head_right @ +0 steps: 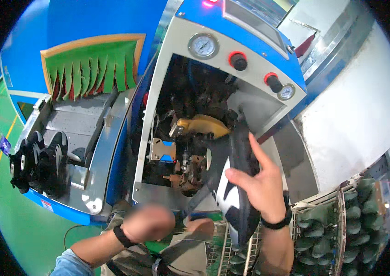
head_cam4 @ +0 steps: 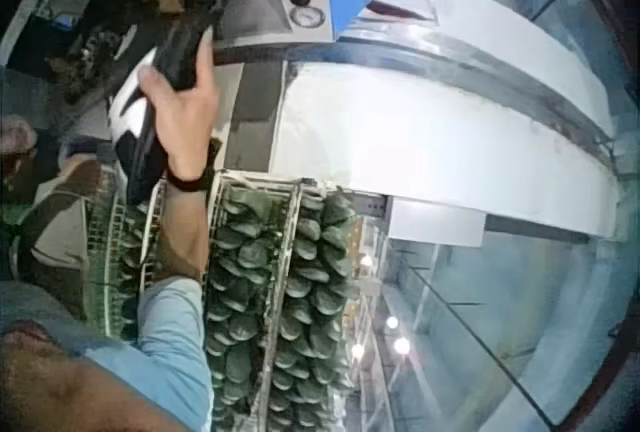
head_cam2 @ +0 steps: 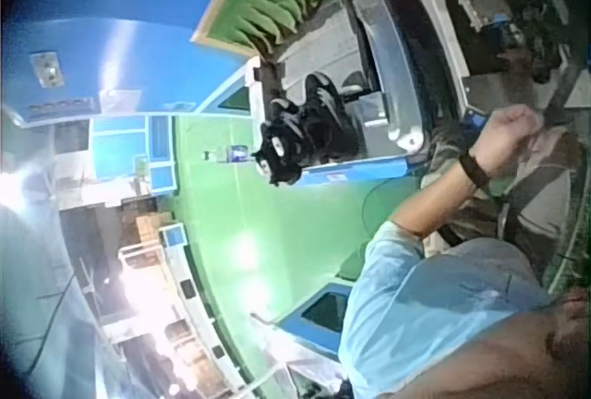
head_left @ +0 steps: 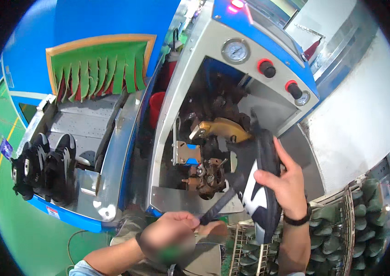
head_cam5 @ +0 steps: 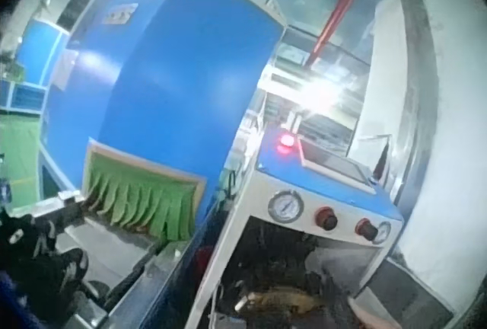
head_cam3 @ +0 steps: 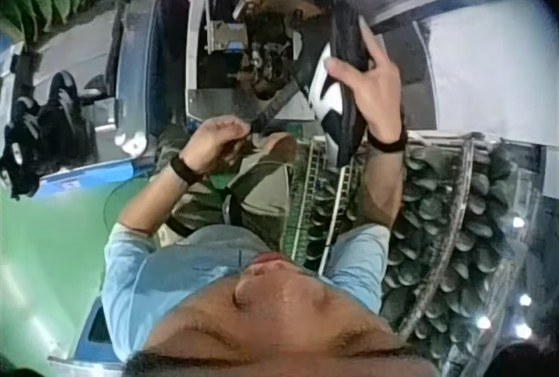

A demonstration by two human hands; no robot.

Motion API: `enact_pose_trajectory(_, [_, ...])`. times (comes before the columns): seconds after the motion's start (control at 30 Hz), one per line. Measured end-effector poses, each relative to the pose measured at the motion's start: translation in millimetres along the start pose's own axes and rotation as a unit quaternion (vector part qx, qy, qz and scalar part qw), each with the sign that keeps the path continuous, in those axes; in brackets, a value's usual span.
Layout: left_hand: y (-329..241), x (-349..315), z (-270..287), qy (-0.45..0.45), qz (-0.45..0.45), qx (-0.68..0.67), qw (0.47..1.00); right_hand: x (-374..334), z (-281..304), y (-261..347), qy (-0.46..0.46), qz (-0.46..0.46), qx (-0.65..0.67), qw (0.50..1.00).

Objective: Insert shoe into heat-setting or vulcanizing machine and then place on conveyor belt.

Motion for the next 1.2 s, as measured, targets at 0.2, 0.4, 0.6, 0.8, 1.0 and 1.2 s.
enact_pose_trajectory(0.2, [-32,38,24,0.024,-0.024,-0.09,0.995,54,-49,-36,0.16,-0.024,-0.276,0.948])
enact_pose_trajectory(0.4, [-20,42,32,0.052,-0.025,-0.075,0.996,89,-64,-59,0.194,-0.054,-0.331,0.922])
enact_pose_trajectory(0.6, [1,29,38,0.004,-0.009,0.067,0.998,78,-65,-52,0.151,-0.072,-0.39,0.905])
enact_pose_trajectory(0.8, [33,35,11,0.009,0.005,0.221,0.975,60,-51,-26,0.045,-0.009,-0.41,0.911])
enact_pose_trajectory(1.0, [41,6,-15,-0.008,0.009,0.223,0.975,6,-44,27,-0.049,0.058,-0.389,0.918])
enact_pose_trajectory(1.2, [33,-18,-52,0.076,-0.01,0.134,0.988,-134,-20,43,-0.126,0.157,-0.397,0.895])
Point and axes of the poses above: each hand's wrist, its own x-axis towards the middle knuckle, its own z-axis out of the back of the hand, y = z × x, the point moved 9 cm from there along x, towards the middle knuckle, and after that the axes turned 14 degrees about z, right-handed, at the moved point
